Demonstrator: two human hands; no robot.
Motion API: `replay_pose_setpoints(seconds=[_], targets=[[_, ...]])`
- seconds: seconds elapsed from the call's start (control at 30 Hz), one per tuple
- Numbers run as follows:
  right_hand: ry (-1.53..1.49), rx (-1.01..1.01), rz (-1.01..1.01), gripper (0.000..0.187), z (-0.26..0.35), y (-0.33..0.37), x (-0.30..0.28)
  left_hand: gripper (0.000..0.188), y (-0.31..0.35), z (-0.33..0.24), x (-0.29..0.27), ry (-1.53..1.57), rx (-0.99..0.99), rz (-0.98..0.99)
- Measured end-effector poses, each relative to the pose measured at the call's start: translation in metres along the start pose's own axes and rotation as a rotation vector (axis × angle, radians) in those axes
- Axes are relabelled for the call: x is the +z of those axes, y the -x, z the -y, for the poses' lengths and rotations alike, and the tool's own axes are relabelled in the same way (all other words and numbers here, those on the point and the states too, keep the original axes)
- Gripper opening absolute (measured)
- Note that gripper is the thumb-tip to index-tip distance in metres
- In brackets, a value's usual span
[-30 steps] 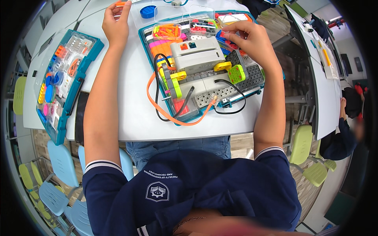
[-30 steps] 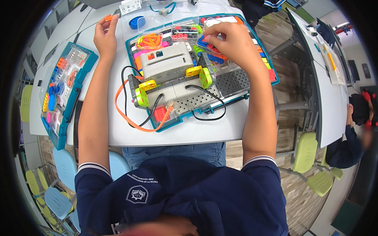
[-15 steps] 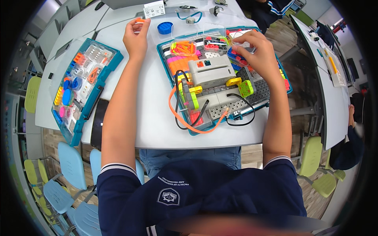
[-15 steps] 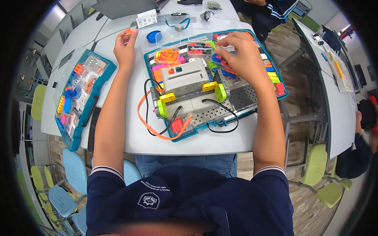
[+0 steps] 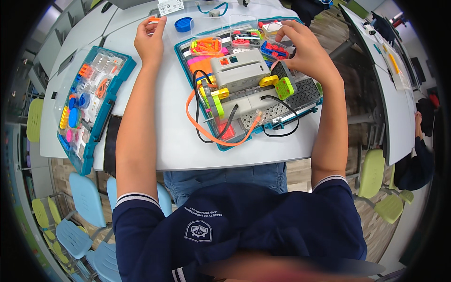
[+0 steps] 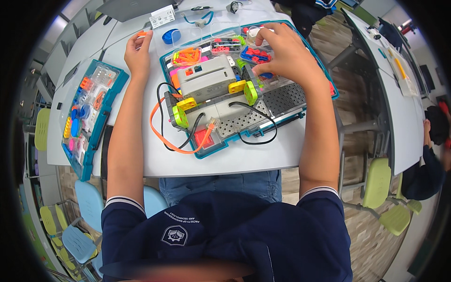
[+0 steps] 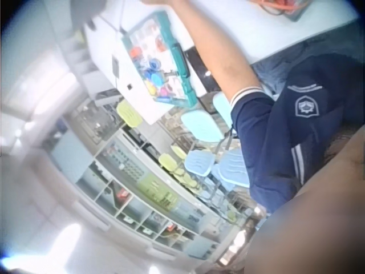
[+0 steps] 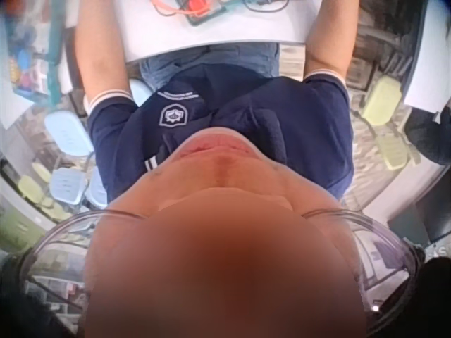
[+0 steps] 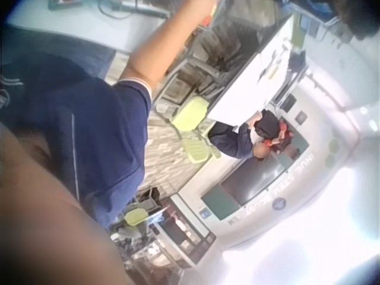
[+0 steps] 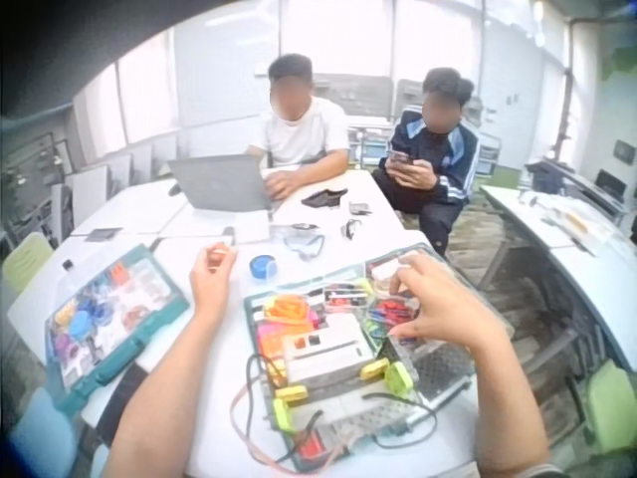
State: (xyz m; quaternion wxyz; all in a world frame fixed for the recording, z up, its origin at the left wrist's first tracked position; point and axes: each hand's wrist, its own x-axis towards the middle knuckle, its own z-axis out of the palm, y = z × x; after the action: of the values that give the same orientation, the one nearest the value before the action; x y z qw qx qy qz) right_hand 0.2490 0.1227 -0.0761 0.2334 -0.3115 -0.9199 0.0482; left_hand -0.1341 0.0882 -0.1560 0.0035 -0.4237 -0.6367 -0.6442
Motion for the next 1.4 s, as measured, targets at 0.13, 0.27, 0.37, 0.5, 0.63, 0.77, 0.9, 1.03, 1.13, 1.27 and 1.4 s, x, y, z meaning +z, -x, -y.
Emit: replay_pose_setpoints(seconds=[0.13,0.27,0.37,0.5,0.63,0.77,0.9,1.03,1.13,1.27,1.4], targets=[[-0.066,0.115,0.07,0.06,0.0,0.0,0.001,0.052,0.0,-0.001,-0.001,0.006,-0.004,0.01],[-0.117,0.113,0.034,0.059,-0.003,-0.001,0.005,0.052,-0.001,0.0,-0.001,0.006,0.004,0.0],[-0.034,0.041,-0.044,0.059,-0.006,-0.003,0.007,0.052,-0.001,0.001,-0.001,0.007,-0.001,0.004],[-0.046,0.057,-0.043,0.055,-0.009,-0.002,0.008,0.052,-0.001,0.001,-0.001,0.011,0.004,0.008],[-0.045,0.061,-0.048,0.05,-0.013,-0.003,0.012,0.052,-0.001,0.001,-0.001,0.012,-0.004,0.012],[-0.028,0.006,-0.115,0.044,-0.019,-0.005,0.018,0.052,-0.001,0.001,-0.001,0.004,-0.005,0.007],[0.022,-0.049,-0.166,0.038,-0.021,-0.006,0.022,0.052,-0.002,0.002,0.0,-0.01,-0.013,0.018],[-0.025,-0.026,-0.215,0.035,-0.017,-0.008,0.026,0.052,-0.002,0.003,-0.001,0.003,-0.003,0.021],[-0.01,-0.01,-0.229,0.031,-0.014,-0.01,0.026,0.052,-0.001,0.004,-0.001,0.002,0.011,0.028],[0.156,0.038,-0.09,0.024,-0.013,-0.009,0.023,0.052,-0.001,0.005,-0.001,-0.008,0.011,0.033],[0.136,-0.035,-0.14,0.02,-0.012,-0.008,0.023,0.053,-0.001,0.005,0.0,-0.002,0.0,0.033]])
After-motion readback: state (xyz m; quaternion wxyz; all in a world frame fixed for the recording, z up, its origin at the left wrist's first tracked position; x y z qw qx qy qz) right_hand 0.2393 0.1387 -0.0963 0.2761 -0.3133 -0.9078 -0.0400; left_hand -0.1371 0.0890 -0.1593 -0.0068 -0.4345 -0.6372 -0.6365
